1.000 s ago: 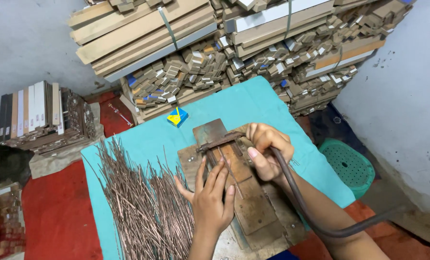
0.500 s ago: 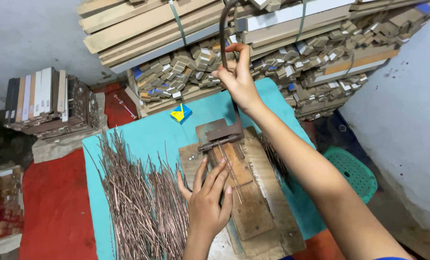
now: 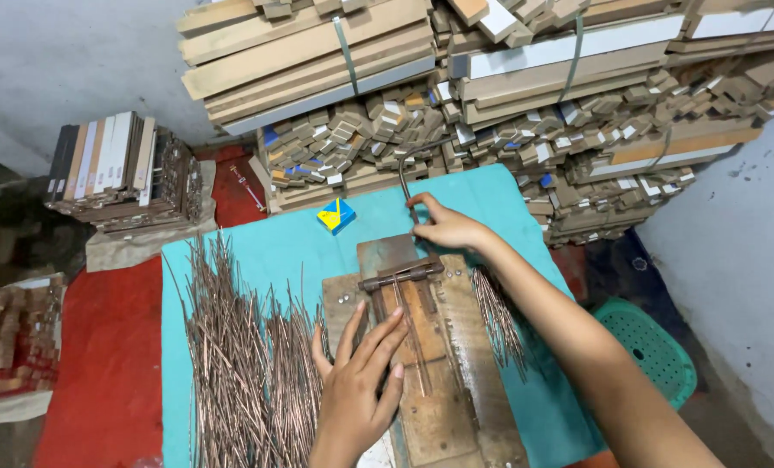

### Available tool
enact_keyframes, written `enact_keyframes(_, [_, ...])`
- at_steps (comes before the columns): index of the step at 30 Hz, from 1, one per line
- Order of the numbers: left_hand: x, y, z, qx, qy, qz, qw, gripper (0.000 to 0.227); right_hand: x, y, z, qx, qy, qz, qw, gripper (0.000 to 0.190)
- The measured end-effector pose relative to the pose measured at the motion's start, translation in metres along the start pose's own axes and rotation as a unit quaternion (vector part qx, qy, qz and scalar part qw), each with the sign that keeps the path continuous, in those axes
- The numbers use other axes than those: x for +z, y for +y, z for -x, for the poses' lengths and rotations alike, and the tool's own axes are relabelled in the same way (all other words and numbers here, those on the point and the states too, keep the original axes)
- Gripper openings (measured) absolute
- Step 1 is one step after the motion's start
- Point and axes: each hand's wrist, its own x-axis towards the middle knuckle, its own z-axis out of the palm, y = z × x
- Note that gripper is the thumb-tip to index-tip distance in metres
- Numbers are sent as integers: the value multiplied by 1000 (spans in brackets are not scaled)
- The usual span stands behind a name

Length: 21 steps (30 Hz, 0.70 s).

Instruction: Processing thin metal rods using a manual jig and lever

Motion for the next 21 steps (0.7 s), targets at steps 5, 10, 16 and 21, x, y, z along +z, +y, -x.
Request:
enact_keyframes(5, [3, -2, 0, -4, 3, -2, 1000, 48, 9, -19, 50, -19, 71, 158, 985, 33])
enact_keyframes(10, [0, 2, 0, -7, 0, -19, 1000, 48, 35, -75, 156, -206, 228, 40, 951, 17])
enact_keyframes(16, [-6, 11, -4, -18, -31, -63, 997, 45, 74, -110, 197, -92, 166, 229, 955, 42])
enact_keyframes(21, [-5, 13, -2, -15, -31, -78, 996, 43, 92, -111, 186, -98, 94, 372, 918, 34])
